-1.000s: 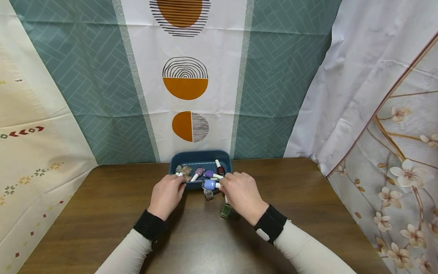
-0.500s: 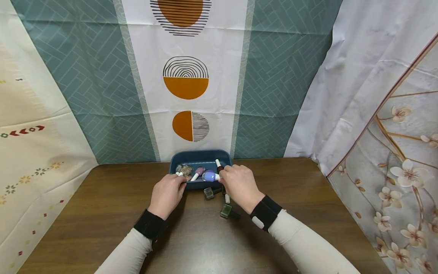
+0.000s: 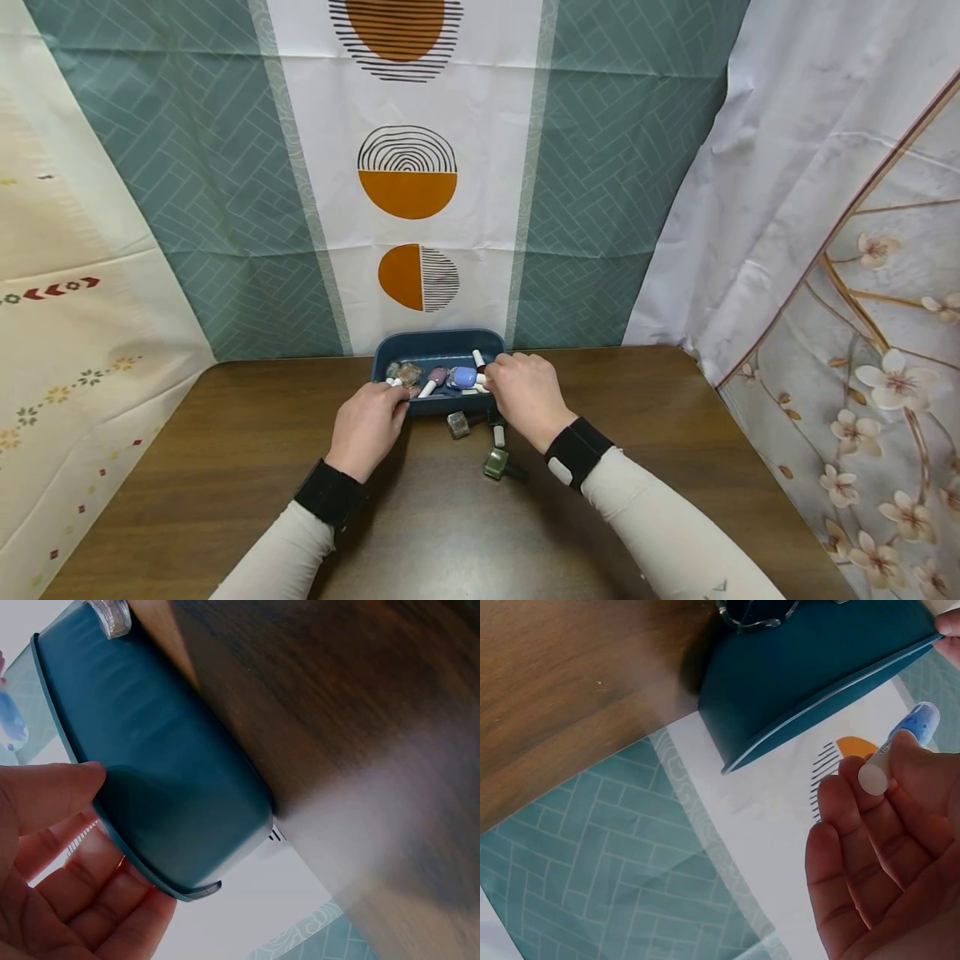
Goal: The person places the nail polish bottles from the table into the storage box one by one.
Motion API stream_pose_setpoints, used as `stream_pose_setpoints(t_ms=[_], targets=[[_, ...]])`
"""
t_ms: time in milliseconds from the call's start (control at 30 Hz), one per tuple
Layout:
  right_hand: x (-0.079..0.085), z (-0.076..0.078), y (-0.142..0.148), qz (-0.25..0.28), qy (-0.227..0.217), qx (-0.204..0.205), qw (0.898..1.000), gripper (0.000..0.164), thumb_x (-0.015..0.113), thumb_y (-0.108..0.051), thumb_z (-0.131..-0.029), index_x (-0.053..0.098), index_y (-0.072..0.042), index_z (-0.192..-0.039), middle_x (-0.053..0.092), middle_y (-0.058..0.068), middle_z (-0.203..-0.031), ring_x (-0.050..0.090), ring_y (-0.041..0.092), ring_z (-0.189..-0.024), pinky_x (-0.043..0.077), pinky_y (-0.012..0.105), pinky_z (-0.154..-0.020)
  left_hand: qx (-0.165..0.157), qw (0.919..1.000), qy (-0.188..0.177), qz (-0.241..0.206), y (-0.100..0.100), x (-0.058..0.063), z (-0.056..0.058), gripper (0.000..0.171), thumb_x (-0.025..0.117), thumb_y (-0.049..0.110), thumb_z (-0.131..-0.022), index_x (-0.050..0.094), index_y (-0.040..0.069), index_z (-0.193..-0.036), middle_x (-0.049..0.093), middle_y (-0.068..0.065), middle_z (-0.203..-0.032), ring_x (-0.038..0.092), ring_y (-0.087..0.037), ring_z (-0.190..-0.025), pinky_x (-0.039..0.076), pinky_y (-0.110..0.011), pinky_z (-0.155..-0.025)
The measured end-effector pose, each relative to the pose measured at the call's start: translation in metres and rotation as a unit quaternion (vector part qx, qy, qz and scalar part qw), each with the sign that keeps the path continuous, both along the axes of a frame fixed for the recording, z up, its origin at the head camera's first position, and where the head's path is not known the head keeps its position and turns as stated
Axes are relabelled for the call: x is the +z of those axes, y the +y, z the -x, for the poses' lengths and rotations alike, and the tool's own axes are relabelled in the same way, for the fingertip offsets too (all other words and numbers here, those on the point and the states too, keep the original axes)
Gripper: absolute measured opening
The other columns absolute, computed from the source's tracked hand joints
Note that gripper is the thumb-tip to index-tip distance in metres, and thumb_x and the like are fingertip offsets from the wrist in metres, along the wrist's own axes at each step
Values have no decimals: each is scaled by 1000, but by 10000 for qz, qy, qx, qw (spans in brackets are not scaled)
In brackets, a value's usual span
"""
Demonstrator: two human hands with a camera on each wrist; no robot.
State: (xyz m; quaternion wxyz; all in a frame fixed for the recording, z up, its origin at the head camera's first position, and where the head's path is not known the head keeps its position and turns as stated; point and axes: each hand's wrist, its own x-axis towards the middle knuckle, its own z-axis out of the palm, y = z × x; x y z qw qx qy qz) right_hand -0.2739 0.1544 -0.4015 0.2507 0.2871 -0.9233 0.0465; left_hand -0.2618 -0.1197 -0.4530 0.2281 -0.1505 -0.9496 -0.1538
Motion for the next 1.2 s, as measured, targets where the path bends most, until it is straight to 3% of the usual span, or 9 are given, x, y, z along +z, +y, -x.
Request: stream_pose_setpoints(t_ms=[633,967,1200], targets=[[-3,29,-16,-140,-312,-181,9993,10,86,-21,-98,82,-15,-92,68,1,-79,71,25,-75,57,42,-65,18,10000,7,24,0,0,1,7,88,13,-96,85,12,-102,76,-5,-92,68,-26,-84,58,-43,-69],[-9,38,-24,-312,-687,-386,9964,18,84,-23,-101,79,-19,-84,68,0,-78,70,25,-74,58,43,-65,14,10000,35,76,1,1,1,7,88,13,-96,85,12,-102,76,-5,-91,68,-26,-84,58,-42,-69],[-11,42,-28,-419,-956,-326,9940,14,85,-22,-100,83,-20,-86,68,-1,-78,68,22,-72,56,40,-64,0,9999,107,58,1,0,0,7,88,12,-96,85,12,-102,77,-4,-92,69,-27,-85,59,-43,-70]])
